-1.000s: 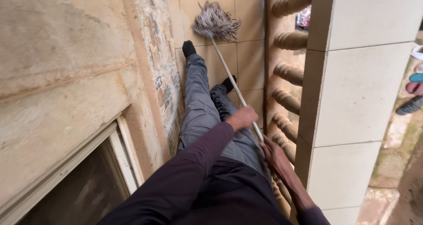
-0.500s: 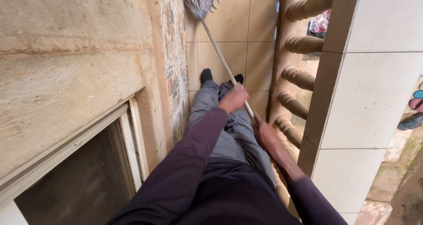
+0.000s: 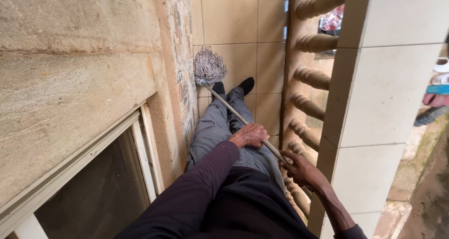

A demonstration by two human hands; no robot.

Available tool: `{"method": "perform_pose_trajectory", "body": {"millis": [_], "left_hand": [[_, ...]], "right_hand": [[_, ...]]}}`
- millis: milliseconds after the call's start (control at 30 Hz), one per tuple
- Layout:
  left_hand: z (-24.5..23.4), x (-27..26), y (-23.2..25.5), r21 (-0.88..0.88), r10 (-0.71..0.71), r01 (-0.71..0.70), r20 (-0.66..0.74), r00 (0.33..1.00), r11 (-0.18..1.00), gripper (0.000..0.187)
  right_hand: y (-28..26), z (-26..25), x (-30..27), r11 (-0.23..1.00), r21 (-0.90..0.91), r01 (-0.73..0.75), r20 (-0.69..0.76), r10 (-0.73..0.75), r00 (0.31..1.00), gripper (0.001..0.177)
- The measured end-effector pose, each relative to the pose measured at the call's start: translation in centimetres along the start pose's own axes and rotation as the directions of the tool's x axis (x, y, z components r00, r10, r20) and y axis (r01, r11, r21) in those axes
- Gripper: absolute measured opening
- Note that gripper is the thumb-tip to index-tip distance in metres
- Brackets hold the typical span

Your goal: The person is mopping a tiled floor and wringing out the mop in a bucket of soapy water.

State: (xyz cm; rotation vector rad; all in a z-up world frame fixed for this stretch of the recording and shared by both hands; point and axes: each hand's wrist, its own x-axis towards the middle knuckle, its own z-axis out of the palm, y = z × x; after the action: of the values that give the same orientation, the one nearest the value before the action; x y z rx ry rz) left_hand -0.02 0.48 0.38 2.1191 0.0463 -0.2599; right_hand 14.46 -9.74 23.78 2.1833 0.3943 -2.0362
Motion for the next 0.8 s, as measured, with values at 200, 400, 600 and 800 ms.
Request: {"method": "perform_pose_trajectory", "body": {"millis": [200,400,600,800], "left_hand": [[-1.5,-1.7,-3.9,0.206,-0.050,0.052,-0.013,0.999,0.977,0.006],[-5.9,-2.8,-9.6,0.106,-0.227,0.233,-0.066,0.972,0.967,0.015],[-0.8,6.0,-5.6,0.047,-0.176,0.171,0.158,0.971,0.984,0.011],[2.2,8.7,2.5,0.073,-0.032,0.016,0.229,0.973,0.997,0.011]], "right_hand": [[-5.6,3.1,-1.1,0.990,0.128,0.056,-0.124,-0.040,0.991,0.055],[-7.7,7.2,6.1,0.959,0.090,0.270,-0.277,-0.237,0.931,0.051],[0.6,4.4,3.6,0.926,0.310,0.217,-0.306,-0.119,0.944,0.049],[2.2,7.4,-1.6,0.960,0.277,-0.043,-0.431,0.164,0.887,0.050]]}}
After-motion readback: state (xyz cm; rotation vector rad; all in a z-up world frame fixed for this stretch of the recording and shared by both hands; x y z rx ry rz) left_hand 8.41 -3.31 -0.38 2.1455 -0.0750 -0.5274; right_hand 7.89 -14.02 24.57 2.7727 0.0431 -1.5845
